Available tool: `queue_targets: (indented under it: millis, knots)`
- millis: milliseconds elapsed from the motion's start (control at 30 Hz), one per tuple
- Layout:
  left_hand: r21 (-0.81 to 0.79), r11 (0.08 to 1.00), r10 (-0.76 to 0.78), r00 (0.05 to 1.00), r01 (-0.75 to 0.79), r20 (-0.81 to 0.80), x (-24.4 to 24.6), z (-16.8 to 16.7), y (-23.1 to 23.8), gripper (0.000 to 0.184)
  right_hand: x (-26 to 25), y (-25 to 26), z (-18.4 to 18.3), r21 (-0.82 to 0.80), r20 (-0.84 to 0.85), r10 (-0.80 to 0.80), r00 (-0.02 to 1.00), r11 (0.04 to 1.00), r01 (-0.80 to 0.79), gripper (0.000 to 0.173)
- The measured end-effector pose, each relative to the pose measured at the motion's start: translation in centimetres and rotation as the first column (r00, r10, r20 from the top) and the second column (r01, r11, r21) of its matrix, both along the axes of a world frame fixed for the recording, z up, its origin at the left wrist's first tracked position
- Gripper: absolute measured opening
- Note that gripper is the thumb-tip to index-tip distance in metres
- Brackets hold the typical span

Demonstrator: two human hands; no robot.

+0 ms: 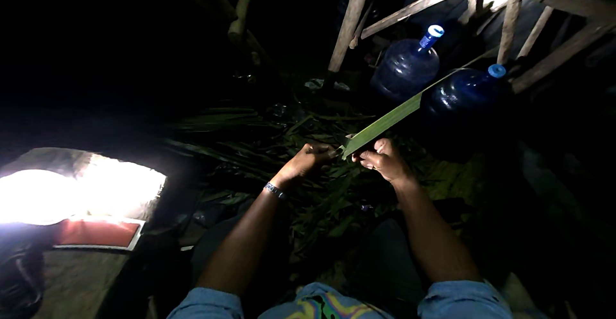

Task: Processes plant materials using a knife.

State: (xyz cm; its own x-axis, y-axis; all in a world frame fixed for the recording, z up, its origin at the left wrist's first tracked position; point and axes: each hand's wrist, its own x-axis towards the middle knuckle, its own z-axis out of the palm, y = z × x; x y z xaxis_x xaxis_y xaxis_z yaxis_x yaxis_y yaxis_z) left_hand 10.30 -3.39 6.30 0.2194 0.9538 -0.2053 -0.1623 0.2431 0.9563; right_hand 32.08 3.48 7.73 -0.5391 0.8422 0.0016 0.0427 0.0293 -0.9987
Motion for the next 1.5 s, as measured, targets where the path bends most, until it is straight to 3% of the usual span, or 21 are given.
queue_targets:
  millis: [100,300,467,567,733,833,933,1067,1133,1200,1267,1367,1433,1500]
  knots:
    - [-0.015,1.000,0.000,1.000,0.000,0.003,-0.1,0.3,-0.2,0.021,-0.4,-0.3,-0.3,0.114,-0.002,-0.024,1.000,0.993,0.024,0.032]
    - [-0.023,1.000,0.019,1.000,-0.019,0.004,-0.1,0.0,0.0,0.023,-1.0,-0.2,-1.4,0.340,0.037,-0.183,0.982,0.927,0.160,0.014]
    - [-0.029,1.000,0.009,1.000,-0.009,0.015,0.0,0.1,-0.2,0.021,-0.4,0.3,-0.6,0.224,-0.135,-0.234,0.963,0.939,0.259,0.030]
    - [-0.003,1.000,-0.017,0.999,0.017,-0.027,-0.3,0.0,-0.2,0.021,0.7,1.2,-0.5,0.130,-0.209,-0.295,0.932,0.937,0.325,0.028]
    - [-0.019,0.998,-0.055,0.993,0.053,-0.104,-1.5,0.8,-0.6,0.021,3.2,2.7,0.6,0.038,-0.219,-0.481,0.849,0.865,0.500,0.035]
    - [-0.026,0.999,-0.030,0.989,0.026,-0.148,-2.4,0.9,-1.0,0.022,5.3,4.3,0.5,-0.025,-0.206,-0.586,0.784,0.804,0.594,0.027]
    - [-0.035,0.999,0.009,0.984,-0.016,-0.177,-2.9,0.8,-1.1,0.021,6.4,5.2,-0.3,-0.054,-0.225,-0.543,0.809,0.836,0.546,0.030]
    - [-0.066,0.997,0.019,0.991,-0.028,-0.134,-2.3,0.2,-0.3,0.023,3.8,3.1,-1.1,0.040,-0.049,-0.154,0.987,0.987,0.156,0.035]
    - [-0.084,0.996,-0.012,0.995,0.003,-0.099,-1.8,0.0,-0.2,0.024,1.5,2.0,-1.3,0.012,-0.012,0.009,1.000,1.000,-0.009,0.028]
    - [-0.098,0.995,-0.029,0.998,0.023,-0.054,-1.6,-0.1,-0.2,0.025,-0.1,1.3,-1.4,-0.040,0.007,0.094,0.996,0.995,-0.094,0.037]
    - [-0.111,0.994,-0.024,0.999,0.019,-0.040,-1.7,0.2,-0.4,0.025,-0.9,1.1,-1.2,-0.067,0.072,0.058,0.996,0.996,-0.053,0.038]
    - [-0.090,0.996,0.016,1.000,-0.016,-0.003,-2.3,0.1,-0.4,0.026,-0.5,1.6,-1.2,-0.121,0.154,-0.149,0.977,0.978,0.169,0.034]
    - [-0.081,0.995,0.070,0.996,-0.065,0.057,-2.6,0.1,-0.4,0.025,0.4,2.1,-1.4,-0.134,0.054,-0.219,0.974,0.965,0.224,0.024]
    - [-0.108,0.985,0.148,0.976,-0.132,0.157,-2.6,-0.1,-0.2,0.023,1.3,2.7,-2.1,-0.080,-0.144,-0.169,0.975,0.984,0.158,0.018]
